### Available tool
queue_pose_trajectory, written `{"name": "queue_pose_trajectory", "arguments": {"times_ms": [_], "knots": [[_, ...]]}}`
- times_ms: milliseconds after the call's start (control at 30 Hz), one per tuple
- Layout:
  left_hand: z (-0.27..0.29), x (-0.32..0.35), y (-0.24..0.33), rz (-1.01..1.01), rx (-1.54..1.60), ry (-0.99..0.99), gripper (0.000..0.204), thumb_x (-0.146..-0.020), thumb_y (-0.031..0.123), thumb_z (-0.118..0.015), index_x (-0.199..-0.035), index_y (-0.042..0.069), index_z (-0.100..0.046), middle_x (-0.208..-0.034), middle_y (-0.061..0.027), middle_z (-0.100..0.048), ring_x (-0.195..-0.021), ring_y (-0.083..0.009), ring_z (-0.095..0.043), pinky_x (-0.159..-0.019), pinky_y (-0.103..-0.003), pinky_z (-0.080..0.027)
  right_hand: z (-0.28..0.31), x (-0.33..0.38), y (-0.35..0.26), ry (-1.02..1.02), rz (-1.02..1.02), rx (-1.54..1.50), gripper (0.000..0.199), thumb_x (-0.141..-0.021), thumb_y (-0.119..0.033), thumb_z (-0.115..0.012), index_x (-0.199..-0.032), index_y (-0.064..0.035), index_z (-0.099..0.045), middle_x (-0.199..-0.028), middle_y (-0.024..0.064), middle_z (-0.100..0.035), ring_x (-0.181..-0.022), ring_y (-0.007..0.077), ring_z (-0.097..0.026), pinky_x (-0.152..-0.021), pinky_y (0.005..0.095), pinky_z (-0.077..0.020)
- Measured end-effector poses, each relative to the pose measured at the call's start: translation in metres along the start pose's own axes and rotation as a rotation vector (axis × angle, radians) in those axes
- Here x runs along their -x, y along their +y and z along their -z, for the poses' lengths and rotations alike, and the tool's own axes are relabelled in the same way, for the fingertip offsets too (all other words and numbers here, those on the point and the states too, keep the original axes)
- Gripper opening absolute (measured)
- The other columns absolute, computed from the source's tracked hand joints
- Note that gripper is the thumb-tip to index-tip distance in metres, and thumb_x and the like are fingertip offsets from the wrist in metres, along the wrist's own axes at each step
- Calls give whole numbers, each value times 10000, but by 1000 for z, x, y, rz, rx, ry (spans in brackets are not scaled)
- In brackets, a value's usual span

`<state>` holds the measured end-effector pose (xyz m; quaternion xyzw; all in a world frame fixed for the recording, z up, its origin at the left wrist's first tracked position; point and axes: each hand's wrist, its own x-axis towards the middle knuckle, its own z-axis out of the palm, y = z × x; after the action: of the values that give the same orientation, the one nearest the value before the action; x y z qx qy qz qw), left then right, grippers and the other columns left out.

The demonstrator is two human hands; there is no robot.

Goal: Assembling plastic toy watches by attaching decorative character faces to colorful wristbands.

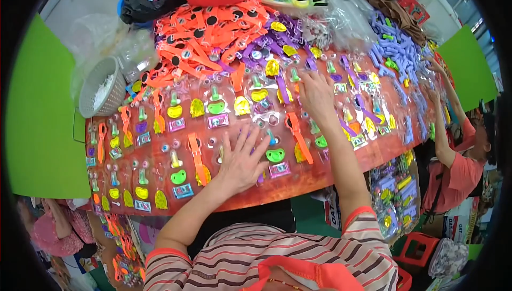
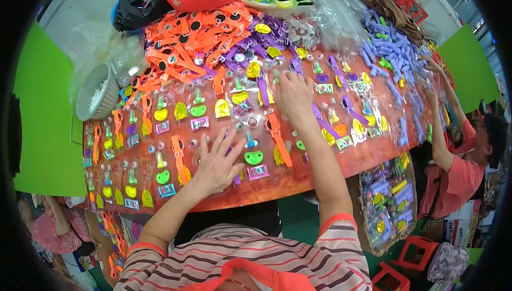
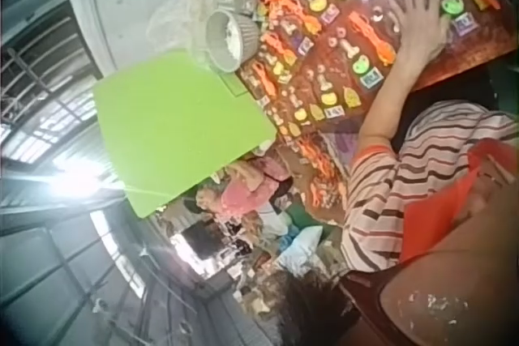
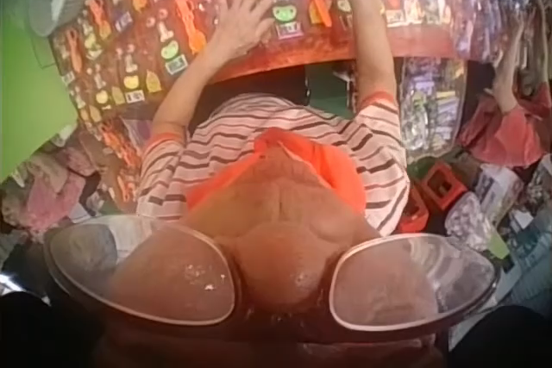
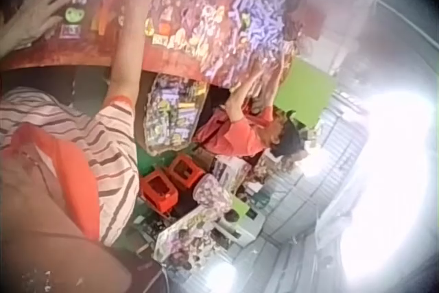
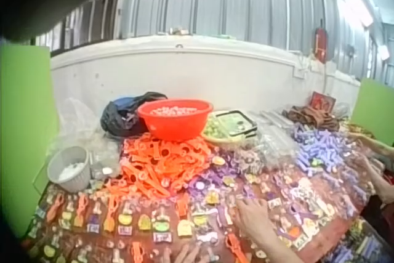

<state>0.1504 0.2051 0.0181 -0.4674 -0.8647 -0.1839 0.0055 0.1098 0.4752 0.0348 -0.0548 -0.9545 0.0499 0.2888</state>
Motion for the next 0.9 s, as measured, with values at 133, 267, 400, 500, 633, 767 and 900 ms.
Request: {"name": "queue_pose_trajectory", "arguments": {"times_ms": [133,267,400,500,633,767,900], "knots": [[18,2,2,-25,59,16,585,-831,273,-614,-1359,104,-425,-1433,-174,-334,-1347,-366,-283,-1033,-659,-159,-62,-79,14,-77,-78,80,192,-797,-218,-559,-870,-77,-666,-932,114,-615,-896,272,-598,-781,438,-414],[25,3,0,-43,97,47,547,-817,229,-632,-1319,85,-471,-1373,-162,-404,-1303,-344,-348,-1036,-635,-182,-107,-129,17,-231,-134,190,277,-741,-262,-603,-916,-65,-686,-1011,126,-612,-974,296,-584,-831,492,-405],[26,4,-12,-34,141,56,508,-825,210,-620,-1299,82,-488,-1320,-162,-459,-1268,-346,-396,-1025,-612,-213,-124,-145,23,-277,-71,257,278,-758,-262,-554,-917,-76,-687,-1023,135,-621,-991,300,-601,-834,504,-429],[27,6,-23,18,185,139,472,-836,184,-603,-1283,75,-502,-1316,-159,-469,-1247,-333,-423,-1021,-602,-217,-113,-160,31,-212,-183,210,251,-738,-216,-538,-854,-66,-703,-972,141,-644,-943,303,-621,-839,501,-422],[30,2,-33,45,270,225,433,-844,167,-581,-1257,55,-520,-1293,-169,-488,-1228,-332,-439,-1028,-553,-236,-92,-163,42,-145,-293,-183,278,-759,-218,-524,-838,-4,-683,-854,218,-660,-817,393,-637,-765,485,-492],[33,3,-22,38,464,250,407,-856,162,-558,-1249,58,-525,-1287,-163,-495,-1196,-307,-469,-1009,-505,-276,-96,-158,53,-56,-225,-337,266,-775,-239,-542,-826,-20,-684,-819,232,-651,-813,391,-636,-770,460,-499],[40,23,-6,-1,407,239,398,-865,160,-546,-1246,49,-523,-1269,-160,-506,-1177,-295,-483,-970,-492,-317,-107,-156,29,-331,-249,92,346,-775,-280,-547,-976,-28,-675,-1055,221,-620,-959,399,-610,-838,486,-491]]}}
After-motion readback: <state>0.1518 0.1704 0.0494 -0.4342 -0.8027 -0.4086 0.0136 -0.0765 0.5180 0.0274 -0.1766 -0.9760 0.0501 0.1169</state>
